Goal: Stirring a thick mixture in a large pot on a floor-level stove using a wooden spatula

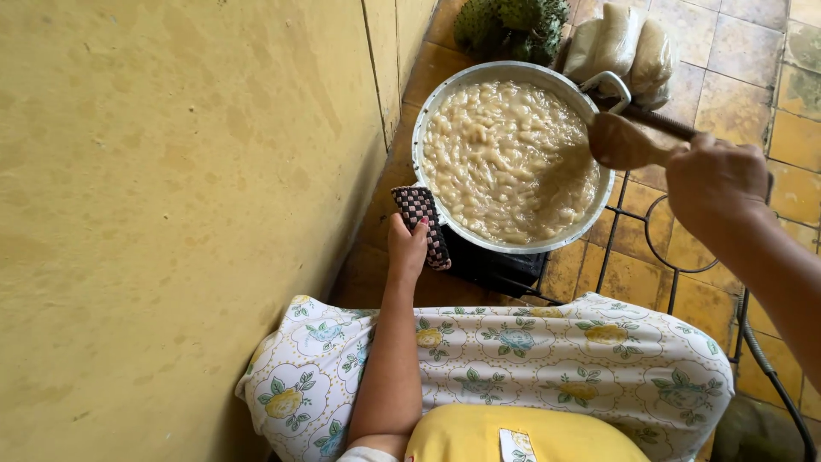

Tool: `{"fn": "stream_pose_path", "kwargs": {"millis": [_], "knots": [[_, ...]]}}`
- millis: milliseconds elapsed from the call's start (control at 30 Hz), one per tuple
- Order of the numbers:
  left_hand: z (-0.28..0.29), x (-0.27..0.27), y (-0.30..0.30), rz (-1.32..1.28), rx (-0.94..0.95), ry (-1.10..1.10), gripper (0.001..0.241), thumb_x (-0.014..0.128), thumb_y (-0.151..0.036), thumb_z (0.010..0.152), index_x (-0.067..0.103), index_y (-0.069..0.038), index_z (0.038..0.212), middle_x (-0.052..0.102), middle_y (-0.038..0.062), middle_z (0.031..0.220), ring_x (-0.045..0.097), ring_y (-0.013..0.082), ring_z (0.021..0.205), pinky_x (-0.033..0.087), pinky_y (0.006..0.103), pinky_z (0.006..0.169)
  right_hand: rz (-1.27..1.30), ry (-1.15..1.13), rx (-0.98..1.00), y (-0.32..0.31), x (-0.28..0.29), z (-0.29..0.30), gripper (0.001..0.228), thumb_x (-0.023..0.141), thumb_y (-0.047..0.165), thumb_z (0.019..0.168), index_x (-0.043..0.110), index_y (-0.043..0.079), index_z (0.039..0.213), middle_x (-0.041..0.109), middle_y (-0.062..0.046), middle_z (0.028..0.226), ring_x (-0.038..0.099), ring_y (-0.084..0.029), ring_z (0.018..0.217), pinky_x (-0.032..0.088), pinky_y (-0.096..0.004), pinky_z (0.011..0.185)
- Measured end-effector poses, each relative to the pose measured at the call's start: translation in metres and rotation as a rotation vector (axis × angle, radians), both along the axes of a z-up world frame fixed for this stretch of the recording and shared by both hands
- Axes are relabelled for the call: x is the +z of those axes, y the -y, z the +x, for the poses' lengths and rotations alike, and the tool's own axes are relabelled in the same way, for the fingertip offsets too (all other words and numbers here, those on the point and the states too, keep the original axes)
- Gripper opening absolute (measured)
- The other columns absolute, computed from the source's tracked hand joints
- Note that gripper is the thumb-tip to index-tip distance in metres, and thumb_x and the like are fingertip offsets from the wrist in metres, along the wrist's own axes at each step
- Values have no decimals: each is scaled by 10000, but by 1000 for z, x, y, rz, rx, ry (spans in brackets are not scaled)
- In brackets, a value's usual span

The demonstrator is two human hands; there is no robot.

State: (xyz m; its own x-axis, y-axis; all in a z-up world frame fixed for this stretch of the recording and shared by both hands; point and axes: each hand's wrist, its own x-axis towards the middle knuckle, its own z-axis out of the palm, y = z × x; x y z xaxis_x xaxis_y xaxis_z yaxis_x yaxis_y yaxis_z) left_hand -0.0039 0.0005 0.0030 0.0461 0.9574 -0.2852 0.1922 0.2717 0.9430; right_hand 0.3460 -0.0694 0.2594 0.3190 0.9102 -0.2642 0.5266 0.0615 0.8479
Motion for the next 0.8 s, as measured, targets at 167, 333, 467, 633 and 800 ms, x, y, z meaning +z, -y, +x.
{"fn": "stream_pose_path", "kwargs": {"millis": [167, 333, 467, 633, 800], "knots": [[-1, 7, 1, -7, 1, -36, 240, 609, -181, 935, 530, -6, 1078, 696, 134, 932, 663, 244, 747, 552, 382, 729, -98, -381, -452, 13, -27, 19, 331, 398, 428, 1082, 686, 318, 960, 482, 133, 609, 417, -20, 440, 355, -140, 404], [2, 11, 1, -11, 8, -5, 211, 591, -144, 927, 516, 6, 1056, 650, 118, 909, 618, 204, 712, 550, 357, 697, -87, -720, -557, 16, -88, 11, 223, 573, 404, 982, 664, 276, 1141, 676, 73, 753, 542, -49, 555, 447, -138, 485], [1, 11, 2, 22, 10, -20, 208, 604, -151, 925, 508, 9, 1017, 642, 129, 895, 600, 221, 720, 534, 378, 715, 6, -1063, -691, -2, -126, -16, 330, 680, 282, 941, 613, 120, 1220, 757, -96, 994, 706, -189, 729, 593, -268, 657], [4, -9, 2, -12, 3, -63, 319, 620, -241, 917, 509, -7, 1103, 627, 211, 1022, 588, 344, 937, 516, 439, 824, 189, -1346, -728, -23, -165, -30, 460, 705, 267, 905, 475, 41, 1232, 668, -280, 1064, 666, -377, 872, 560, -441, 747], [1, -6, 1, -42, -12, -104, 445, 641, -324, 906, 519, 7, 1178, 601, 313, 1185, 575, 477, 1209, 484, 517, 992, 504, -1722, -831, -43, -239, -2, 386, 707, 205, 856, 477, -12, 1078, 552, -145, 599, 426, -160, 378, 292, -252, 310]]}}
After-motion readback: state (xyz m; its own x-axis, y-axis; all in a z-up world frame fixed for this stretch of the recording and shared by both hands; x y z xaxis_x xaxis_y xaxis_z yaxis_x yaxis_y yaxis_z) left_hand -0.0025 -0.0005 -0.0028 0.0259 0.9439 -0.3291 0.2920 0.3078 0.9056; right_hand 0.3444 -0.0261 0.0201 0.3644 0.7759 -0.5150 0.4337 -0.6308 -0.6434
